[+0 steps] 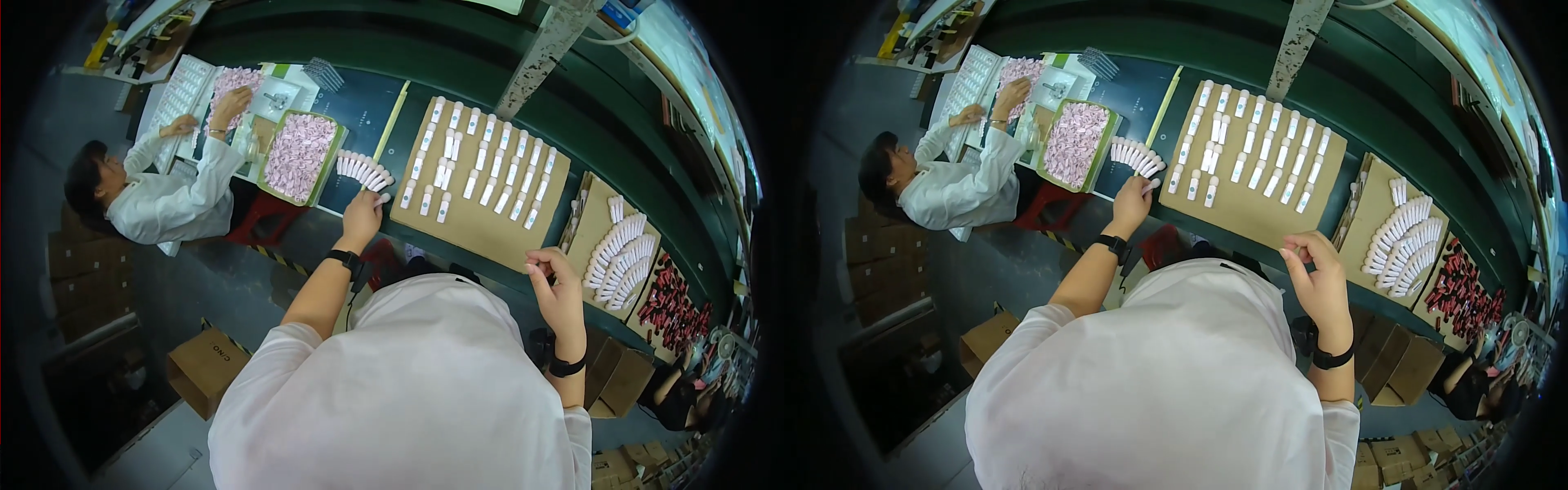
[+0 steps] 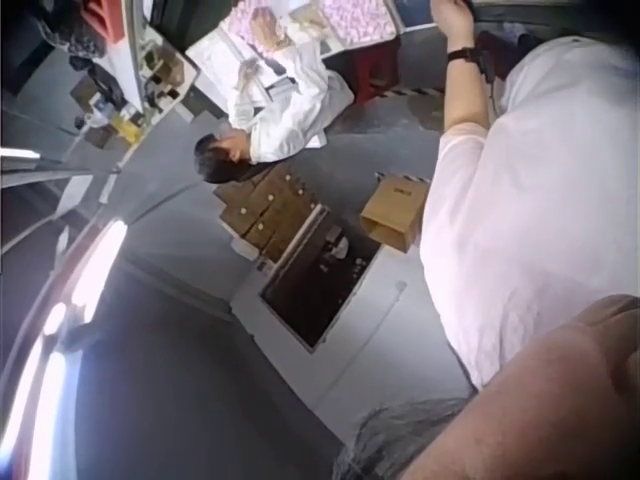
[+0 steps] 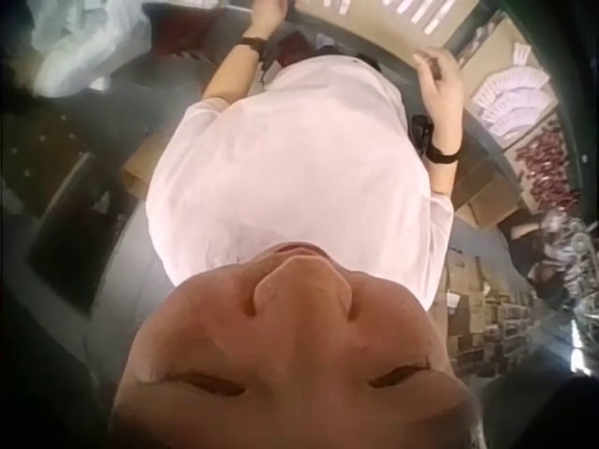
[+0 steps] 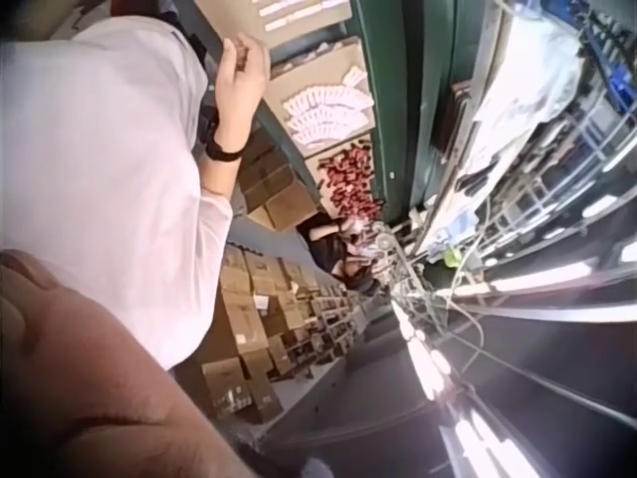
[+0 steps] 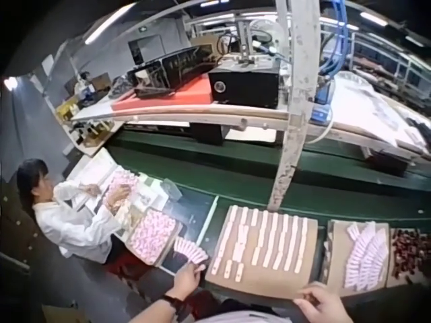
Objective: The person picks up a white electronic device, inserts a black test strip into it, and then places the device onto a cardboard sheet. They repeat this process by picking up another device and test strip to continue the assembly.
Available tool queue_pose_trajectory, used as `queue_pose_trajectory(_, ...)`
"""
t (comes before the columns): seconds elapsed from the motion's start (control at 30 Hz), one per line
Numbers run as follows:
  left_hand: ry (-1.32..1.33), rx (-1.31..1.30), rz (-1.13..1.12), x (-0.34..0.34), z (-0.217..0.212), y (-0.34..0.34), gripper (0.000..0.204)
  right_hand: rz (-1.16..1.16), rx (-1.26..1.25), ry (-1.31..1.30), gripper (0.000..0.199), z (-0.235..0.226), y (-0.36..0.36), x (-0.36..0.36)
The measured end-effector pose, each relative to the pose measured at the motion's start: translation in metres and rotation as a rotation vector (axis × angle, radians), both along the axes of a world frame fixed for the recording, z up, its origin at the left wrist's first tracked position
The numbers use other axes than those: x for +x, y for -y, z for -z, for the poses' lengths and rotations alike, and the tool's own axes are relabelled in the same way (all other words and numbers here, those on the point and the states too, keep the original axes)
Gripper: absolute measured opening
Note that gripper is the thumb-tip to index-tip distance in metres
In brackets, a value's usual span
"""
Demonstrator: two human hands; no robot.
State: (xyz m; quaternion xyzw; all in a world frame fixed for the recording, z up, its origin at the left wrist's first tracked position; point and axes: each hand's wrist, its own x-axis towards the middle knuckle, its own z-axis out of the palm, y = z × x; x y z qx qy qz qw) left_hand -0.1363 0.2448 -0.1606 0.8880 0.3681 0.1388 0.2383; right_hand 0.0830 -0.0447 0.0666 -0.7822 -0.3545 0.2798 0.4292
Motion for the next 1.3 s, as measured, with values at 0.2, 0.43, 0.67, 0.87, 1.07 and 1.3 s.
queue_pose_trajectory(0.2,-0.051,0.216,0.047,0.017,0.020,-0.011,0.017,0.036,-0.049,0.024,0.012,0.001,0.007,-0.011)
queue_pose_trajectory(0.43,-0.100,0.246,0.030,0.030,0.025,-0.014,0.025,0.144,-0.092,0.062,0.012,0.012,0.028,-0.012)
queue_pose_trajectory(0.67,-0.123,0.207,-0.026,0.020,0.013,-0.008,0.028,0.361,-0.110,-0.107,0.014,0.080,0.066,0.039)
queue_pose_trajectory(0.87,-0.021,0.176,-0.131,0.004,0.010,-0.014,0.025,0.502,-0.182,0.142,0.015,0.153,0.113,0.141)
queue_pose_trajectory(1.07,0.111,0.056,-0.263,0.019,-0.030,-0.002,0.020,0.534,-0.197,0.732,0.018,0.187,0.115,0.227)
queue_pose_trajectory(1.3,0.274,0.083,-0.187,0.055,-0.100,0.043,0.017,0.576,-0.420,0.691,0.019,0.198,0.110,0.247)
